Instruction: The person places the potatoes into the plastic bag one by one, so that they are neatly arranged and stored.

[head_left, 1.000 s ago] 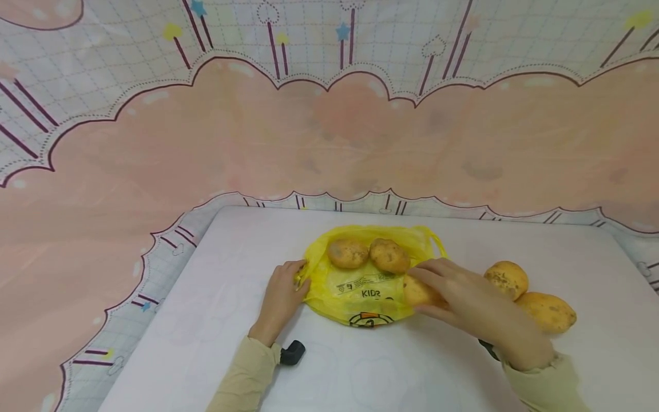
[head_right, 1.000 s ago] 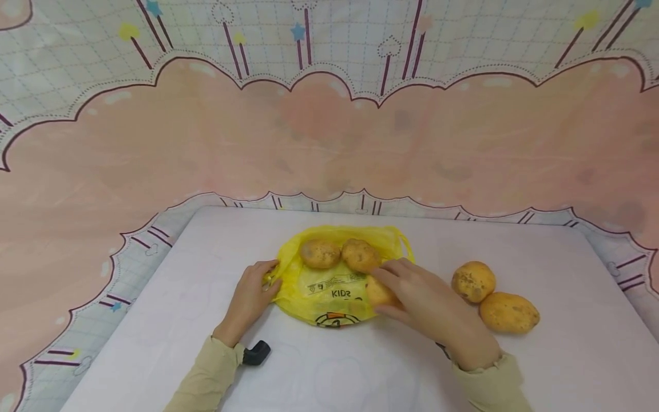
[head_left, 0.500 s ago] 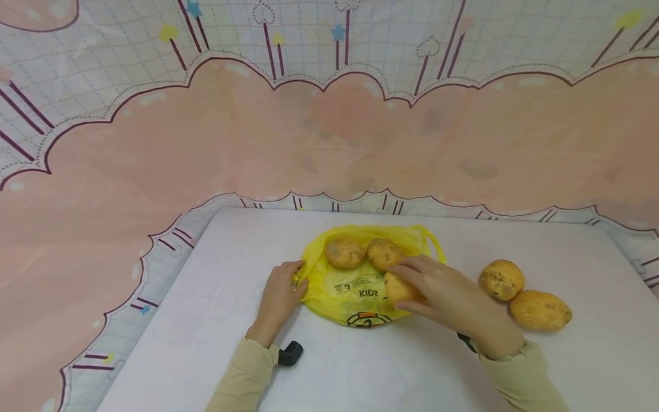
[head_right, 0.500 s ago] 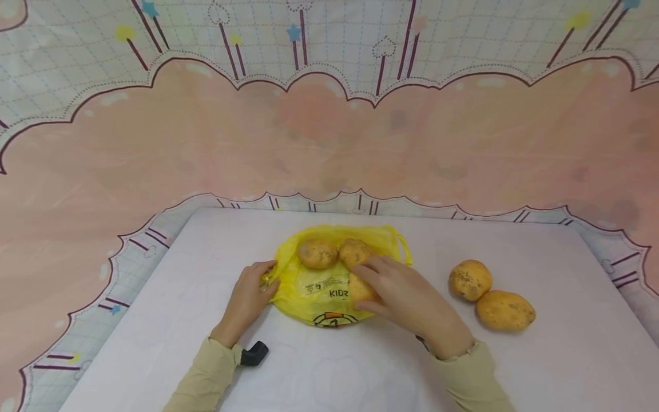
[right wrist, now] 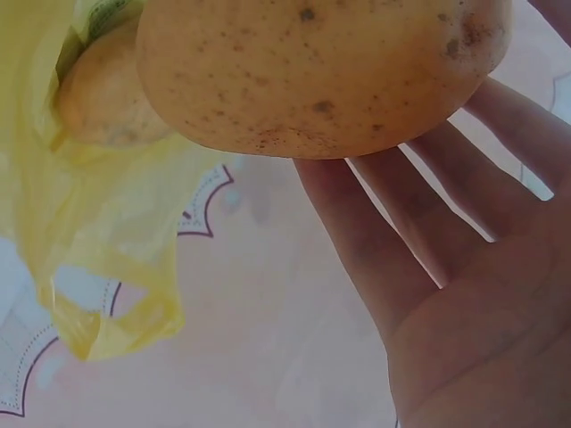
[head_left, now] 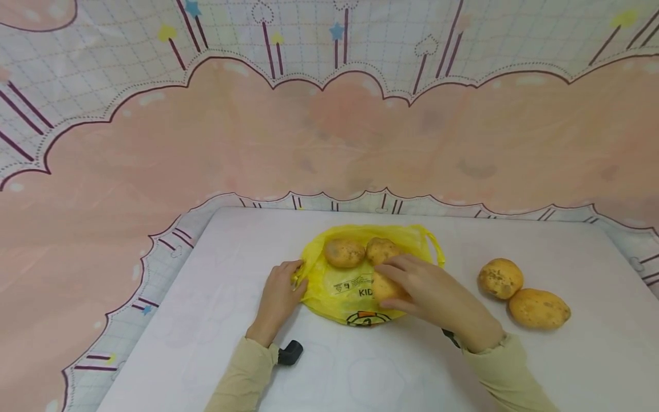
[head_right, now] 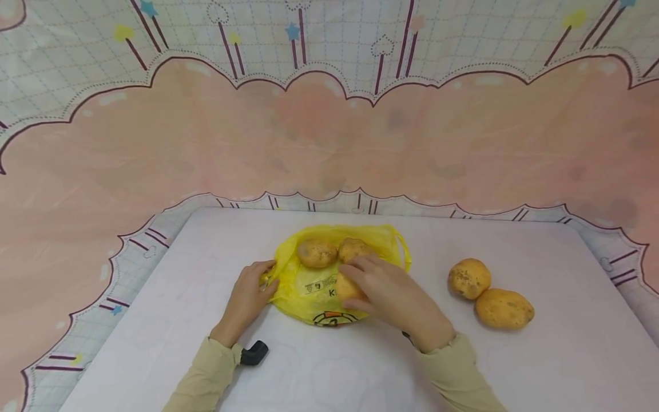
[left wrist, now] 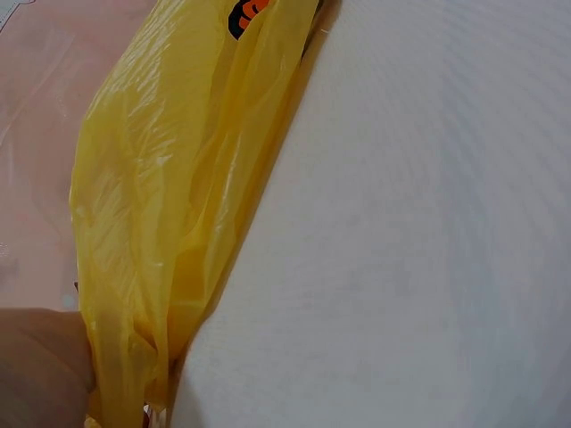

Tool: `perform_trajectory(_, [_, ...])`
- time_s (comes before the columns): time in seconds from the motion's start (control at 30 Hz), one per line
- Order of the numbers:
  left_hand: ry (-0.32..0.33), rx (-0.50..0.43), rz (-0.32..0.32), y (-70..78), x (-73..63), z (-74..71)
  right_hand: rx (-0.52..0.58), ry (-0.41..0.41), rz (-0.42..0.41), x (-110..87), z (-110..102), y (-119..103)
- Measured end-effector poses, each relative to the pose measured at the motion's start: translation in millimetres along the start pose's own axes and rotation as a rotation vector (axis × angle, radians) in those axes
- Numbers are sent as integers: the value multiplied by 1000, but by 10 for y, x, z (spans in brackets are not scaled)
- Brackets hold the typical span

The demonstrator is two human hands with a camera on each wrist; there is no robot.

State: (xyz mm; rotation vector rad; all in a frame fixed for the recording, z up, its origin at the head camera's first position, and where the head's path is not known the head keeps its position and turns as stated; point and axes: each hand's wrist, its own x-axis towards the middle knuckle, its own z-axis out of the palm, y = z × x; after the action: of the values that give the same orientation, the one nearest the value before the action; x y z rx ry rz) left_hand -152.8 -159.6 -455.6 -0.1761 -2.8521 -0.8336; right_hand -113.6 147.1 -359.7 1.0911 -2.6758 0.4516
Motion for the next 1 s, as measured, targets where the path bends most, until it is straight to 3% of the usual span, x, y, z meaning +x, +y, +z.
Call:
perform_trajectory(0.53, [-7,-7,-7,4,17,-28,44,3,-40,197,103,-41])
perform_trajectory(1.0, [-15,-9,-6,2,20,-33,50,-26,-23,335,279,-96])
